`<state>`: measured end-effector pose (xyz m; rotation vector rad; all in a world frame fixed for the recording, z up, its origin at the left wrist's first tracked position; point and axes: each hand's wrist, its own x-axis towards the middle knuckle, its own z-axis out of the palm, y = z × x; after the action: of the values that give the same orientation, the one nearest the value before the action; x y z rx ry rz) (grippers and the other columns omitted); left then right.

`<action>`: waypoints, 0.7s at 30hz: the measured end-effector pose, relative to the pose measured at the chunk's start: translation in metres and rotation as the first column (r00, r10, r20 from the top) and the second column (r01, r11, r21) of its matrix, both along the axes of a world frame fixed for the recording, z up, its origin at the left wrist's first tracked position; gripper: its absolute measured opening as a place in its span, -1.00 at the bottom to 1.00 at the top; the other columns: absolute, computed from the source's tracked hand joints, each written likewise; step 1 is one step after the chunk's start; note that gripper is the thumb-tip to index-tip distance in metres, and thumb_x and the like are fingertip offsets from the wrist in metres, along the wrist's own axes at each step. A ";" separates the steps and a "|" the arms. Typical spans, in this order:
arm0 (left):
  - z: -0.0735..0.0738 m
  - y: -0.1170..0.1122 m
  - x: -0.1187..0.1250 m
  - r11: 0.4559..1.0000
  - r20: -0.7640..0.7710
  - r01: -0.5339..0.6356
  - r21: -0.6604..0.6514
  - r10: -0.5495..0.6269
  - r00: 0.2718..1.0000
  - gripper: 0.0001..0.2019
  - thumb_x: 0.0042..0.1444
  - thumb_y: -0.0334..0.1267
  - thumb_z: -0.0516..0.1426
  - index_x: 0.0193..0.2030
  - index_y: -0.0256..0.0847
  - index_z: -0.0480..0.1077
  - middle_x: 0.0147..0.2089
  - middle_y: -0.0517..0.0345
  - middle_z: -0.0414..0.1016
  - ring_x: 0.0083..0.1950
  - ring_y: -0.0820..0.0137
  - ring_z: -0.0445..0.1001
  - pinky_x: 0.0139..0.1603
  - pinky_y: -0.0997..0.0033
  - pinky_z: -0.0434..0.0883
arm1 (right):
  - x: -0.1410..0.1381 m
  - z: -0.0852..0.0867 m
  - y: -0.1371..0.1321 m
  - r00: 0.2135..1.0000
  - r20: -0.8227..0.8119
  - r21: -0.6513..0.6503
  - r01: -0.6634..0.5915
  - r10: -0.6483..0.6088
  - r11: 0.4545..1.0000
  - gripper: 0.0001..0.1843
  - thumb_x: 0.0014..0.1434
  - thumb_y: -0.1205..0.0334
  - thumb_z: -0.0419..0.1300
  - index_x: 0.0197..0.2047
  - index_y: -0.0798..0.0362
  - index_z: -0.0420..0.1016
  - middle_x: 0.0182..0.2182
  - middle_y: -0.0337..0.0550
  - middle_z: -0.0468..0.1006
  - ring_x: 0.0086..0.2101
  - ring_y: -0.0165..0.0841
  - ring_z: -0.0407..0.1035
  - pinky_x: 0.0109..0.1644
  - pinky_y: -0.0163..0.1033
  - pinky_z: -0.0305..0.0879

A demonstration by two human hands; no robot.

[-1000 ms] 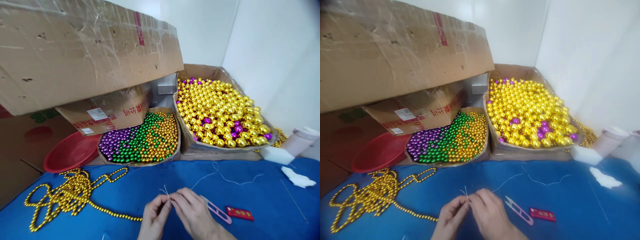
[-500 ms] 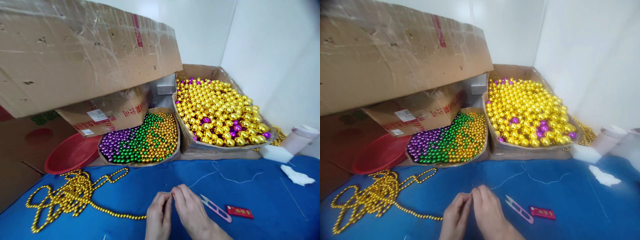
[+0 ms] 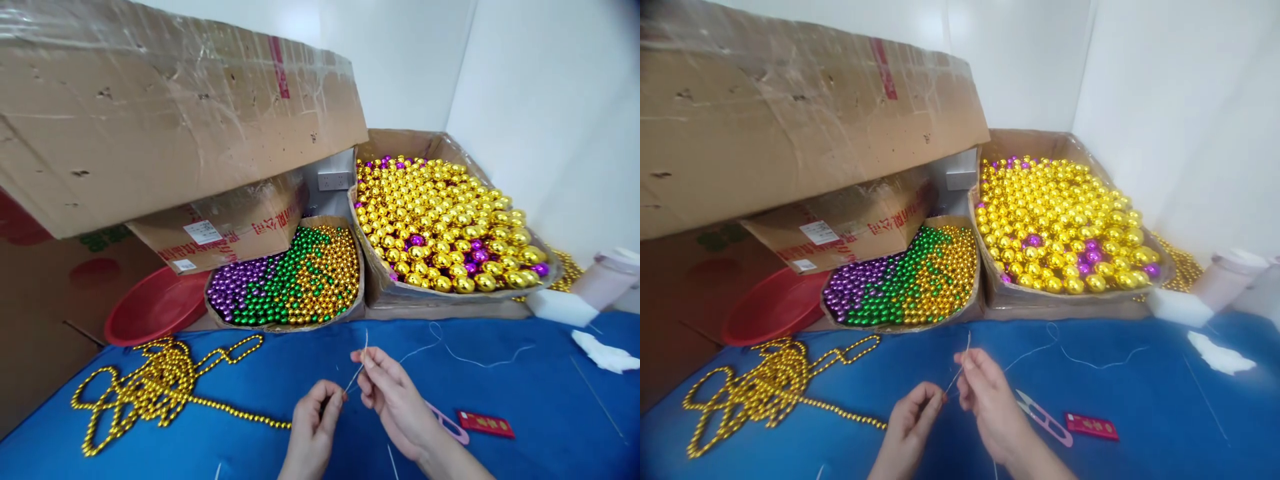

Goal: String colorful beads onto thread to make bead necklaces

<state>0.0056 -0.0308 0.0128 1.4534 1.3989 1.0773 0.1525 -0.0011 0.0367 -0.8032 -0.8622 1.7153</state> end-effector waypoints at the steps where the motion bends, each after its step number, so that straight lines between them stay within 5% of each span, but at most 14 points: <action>1: 0.002 0.000 0.000 1.000 -0.018 0.008 0.013 -0.007 1.000 -0.73 0.20 -0.10 0.04 -0.40 -0.23 0.37 -0.46 0.19 0.35 -0.41 0.39 0.27 -0.37 0.46 0.23 | 0.000 0.001 0.000 1.000 -0.021 -0.010 -0.006 0.006 1.000 -0.74 0.18 0.02 0.17 -0.24 0.04 0.33 -0.37 -0.28 0.39 -0.56 -0.58 0.14 -0.51 -0.43 0.10; 7: 0.017 -0.003 -0.006 0.976 -0.189 0.021 0.216 0.021 0.982 -0.83 0.24 -0.24 0.02 -0.28 -0.17 0.42 -0.16 0.04 0.39 -0.09 0.30 0.37 -0.06 0.39 0.28 | -0.003 0.013 0.004 0.991 -0.069 0.035 0.117 -0.114 0.993 -0.75 0.21 -0.01 0.12 -0.23 -0.03 0.23 -0.48 -0.38 0.24 -0.50 -0.50 0.24 -0.33 -0.30 0.34; 11: 0.027 0.002 -0.018 0.975 -0.357 0.127 0.180 -0.056 0.932 -0.83 0.25 -0.24 0.00 -0.23 -0.16 0.40 -0.26 0.07 0.43 -0.21 0.31 0.40 -0.18 0.37 0.30 | -0.007 0.008 0.002 0.934 0.178 0.363 0.230 -0.309 0.903 -0.84 0.36 0.13 -0.15 -0.12 -0.09 0.20 -0.44 -0.37 0.19 -0.42 -0.47 0.25 -0.03 -0.09 0.33; 14: 0.034 0.007 -0.030 0.984 -0.331 0.159 0.078 -0.125 0.935 -0.85 0.22 -0.25 0.02 -0.30 -0.17 0.39 -0.34 0.12 0.43 -0.27 0.33 0.39 -0.24 0.37 0.31 | -0.010 -0.005 0.003 0.901 0.320 0.554 0.073 -0.294 0.829 -0.81 0.23 0.28 0.07 -0.08 -0.09 0.39 -0.39 -0.29 0.33 -0.33 -0.38 0.27 0.16 0.08 0.14; 16: 0.039 0.009 -0.037 0.987 -0.108 0.161 -0.007 -0.160 0.981 -0.89 0.18 -0.28 0.05 -0.17 -0.16 0.36 -0.30 0.14 0.41 -0.32 0.38 0.38 -0.31 0.39 0.34 | -0.013 -0.015 0.006 0.820 0.457 0.725 -0.119 -0.345 0.678 -0.67 0.15 0.42 0.11 -0.04 -0.05 0.47 -0.41 -0.24 0.36 -0.32 -0.33 0.25 0.23 0.16 0.02; 18: 0.044 0.010 -0.043 0.982 0.145 0.171 -0.078 -0.158 0.977 -0.63 0.13 -0.33 0.08 0.10 -0.11 0.20 -0.20 0.12 0.38 -0.36 0.42 0.38 -0.37 0.40 0.38 | -0.018 -0.022 0.010 0.619 0.541 0.840 -0.356 -0.570 0.410 -0.55 0.16 0.52 0.03 0.05 0.00 0.44 -0.46 -0.21 0.32 -0.35 -0.31 0.21 0.23 0.20 0.01; 19: 0.047 0.010 -0.046 0.979 0.219 0.182 -0.095 -0.158 0.963 -0.49 0.11 -0.34 0.08 0.20 -0.06 0.07 -0.12 0.09 0.35 -0.36 0.44 0.39 -0.38 0.40 0.39 | -0.020 -0.023 0.012 0.505 0.518 0.837 -0.464 -0.690 0.288 -0.53 0.17 0.53 0.00 0.09 0.01 0.41 -0.47 -0.21 0.31 -0.36 -0.31 0.19 0.21 0.22 0.05; 21: 0.052 0.010 -0.054 0.971 0.205 0.224 -0.087 -0.202 0.958 -0.32 0.08 -0.37 0.11 0.29 0.01 -0.09 0.05 0.02 0.28 -0.34 0.47 0.41 -0.35 0.41 0.41 | -0.026 -0.017 0.015 0.376 0.430 0.801 -0.578 -0.821 0.155 -0.60 0.18 0.51 0.00 0.01 0.02 0.46 -0.48 -0.20 0.28 -0.38 -0.31 0.17 0.19 0.21 0.09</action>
<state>-0.0482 -0.0209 0.0651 1.3459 1.1174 0.9616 0.1266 0.0137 0.0193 -0.7241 -2.2663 -0.2399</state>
